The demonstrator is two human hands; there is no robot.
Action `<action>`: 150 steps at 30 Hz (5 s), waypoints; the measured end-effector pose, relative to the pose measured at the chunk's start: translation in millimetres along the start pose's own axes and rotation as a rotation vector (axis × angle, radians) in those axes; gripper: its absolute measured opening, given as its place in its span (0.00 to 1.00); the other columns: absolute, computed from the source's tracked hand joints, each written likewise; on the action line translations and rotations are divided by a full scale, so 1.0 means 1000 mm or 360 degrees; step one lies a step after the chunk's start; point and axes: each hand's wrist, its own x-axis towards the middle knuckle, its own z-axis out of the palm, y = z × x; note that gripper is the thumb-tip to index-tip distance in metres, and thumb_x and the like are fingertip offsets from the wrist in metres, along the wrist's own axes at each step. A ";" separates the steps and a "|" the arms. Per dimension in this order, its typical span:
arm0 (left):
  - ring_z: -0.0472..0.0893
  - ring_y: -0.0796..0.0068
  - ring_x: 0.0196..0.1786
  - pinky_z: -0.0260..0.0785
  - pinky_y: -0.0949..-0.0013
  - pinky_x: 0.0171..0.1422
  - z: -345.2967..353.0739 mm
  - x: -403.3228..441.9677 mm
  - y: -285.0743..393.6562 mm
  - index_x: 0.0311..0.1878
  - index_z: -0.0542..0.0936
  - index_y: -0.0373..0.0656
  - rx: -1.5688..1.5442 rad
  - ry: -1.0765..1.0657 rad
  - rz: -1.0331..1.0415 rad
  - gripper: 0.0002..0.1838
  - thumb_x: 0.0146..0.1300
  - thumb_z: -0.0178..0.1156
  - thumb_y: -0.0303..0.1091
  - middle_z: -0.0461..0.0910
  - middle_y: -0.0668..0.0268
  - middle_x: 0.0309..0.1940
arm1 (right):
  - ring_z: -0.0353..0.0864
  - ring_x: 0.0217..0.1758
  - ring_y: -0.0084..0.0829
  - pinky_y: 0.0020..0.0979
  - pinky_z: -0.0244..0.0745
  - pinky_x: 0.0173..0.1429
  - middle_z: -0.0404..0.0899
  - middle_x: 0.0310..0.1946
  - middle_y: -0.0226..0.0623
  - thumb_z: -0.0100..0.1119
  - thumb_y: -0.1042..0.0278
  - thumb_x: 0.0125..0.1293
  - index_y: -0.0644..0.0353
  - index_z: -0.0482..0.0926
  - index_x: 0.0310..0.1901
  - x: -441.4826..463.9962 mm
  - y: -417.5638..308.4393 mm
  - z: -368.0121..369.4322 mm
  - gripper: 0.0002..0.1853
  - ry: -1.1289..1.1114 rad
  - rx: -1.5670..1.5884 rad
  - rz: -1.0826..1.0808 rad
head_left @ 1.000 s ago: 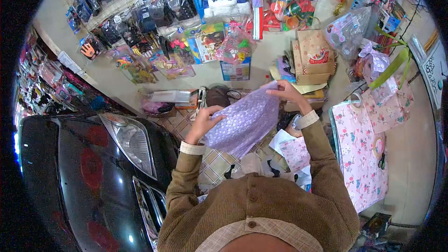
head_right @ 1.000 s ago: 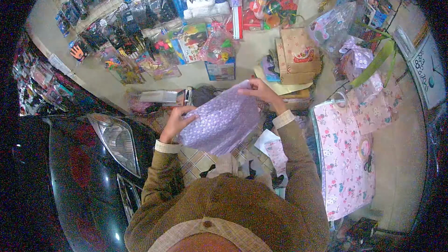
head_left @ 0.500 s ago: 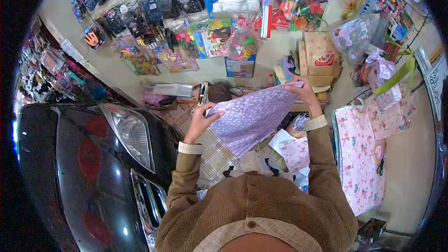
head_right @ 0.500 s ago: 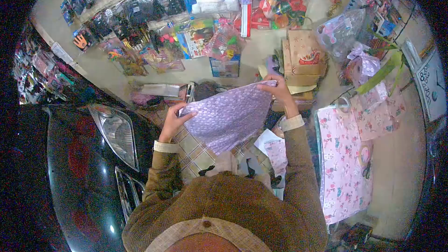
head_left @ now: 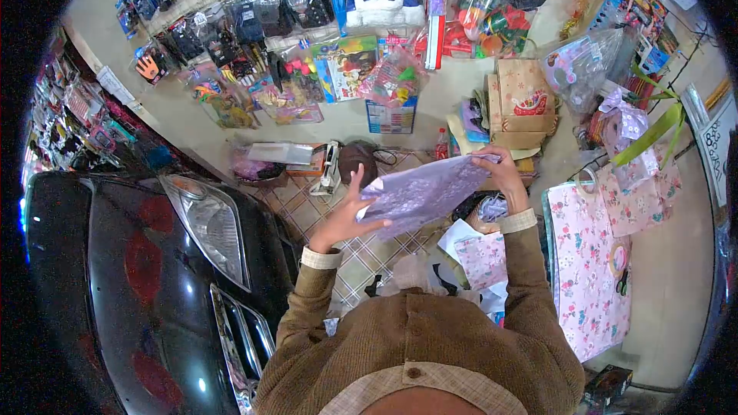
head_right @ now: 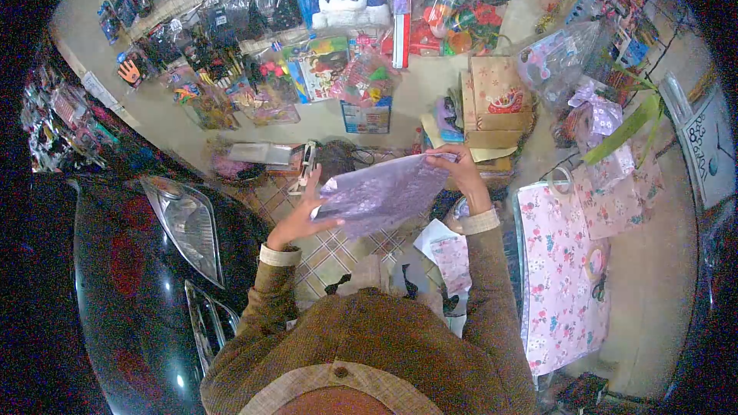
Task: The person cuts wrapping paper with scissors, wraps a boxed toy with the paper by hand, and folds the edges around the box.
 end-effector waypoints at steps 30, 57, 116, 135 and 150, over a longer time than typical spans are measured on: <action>0.80 0.72 0.34 0.70 0.70 0.41 -0.042 0.013 0.007 0.38 0.83 0.35 -0.0141 0.0578 -0.0133 0.08 0.58 0.63 0.30 0.83 0.60 0.31 | 0.77 0.31 0.17 0.20 0.71 0.36 0.82 0.29 0.29 0.68 0.75 0.52 0.62 0.81 0.34 0.004 -0.019 -0.029 0.07 0.0257 -0.0313 0.0015; 0.78 0.54 0.49 0.67 0.63 0.56 -0.033 0.023 0.044 0.50 0.78 0.37 0.0185 0.0703 0.0047 0.18 0.57 0.63 0.34 0.81 0.55 0.44 | 0.78 0.35 0.19 0.26 0.74 0.41 0.84 0.34 0.38 0.61 0.67 0.62 0.68 0.81 0.42 0.005 -0.032 0.128 0.13 -0.0352 -0.0458 -0.0109; 0.78 0.57 0.28 0.68 0.61 0.34 0.027 0.025 0.030 0.30 0.77 0.37 0.0357 0.0296 0.0493 0.09 0.55 0.64 0.33 0.78 0.57 0.26 | 0.77 0.28 0.44 0.40 0.70 0.31 0.77 0.26 0.41 0.58 0.59 0.61 0.59 0.78 0.34 -0.031 -0.061 0.105 0.11 -0.0804 -0.1525 -0.0784; 0.77 0.62 0.26 0.66 0.65 0.34 -0.004 0.024 0.041 0.28 0.81 0.41 0.0247 0.0085 0.0499 0.08 0.58 0.62 0.36 0.79 0.63 0.23 | 0.74 0.25 0.37 0.34 0.67 0.34 0.77 0.21 0.37 0.58 0.59 0.61 0.58 0.82 0.28 -0.058 -0.083 0.022 0.12 -0.0713 -0.1468 -0.0774; 0.75 0.59 0.23 0.63 0.63 0.28 -0.014 0.024 0.031 0.27 0.81 0.40 0.0257 0.0239 0.0355 0.09 0.57 0.63 0.36 0.79 0.59 0.22 | 0.75 0.28 0.34 0.32 0.70 0.37 0.78 0.24 0.35 0.62 0.57 0.58 0.60 0.80 0.33 -0.036 -0.101 0.051 0.13 -0.0315 -0.1381 -0.0738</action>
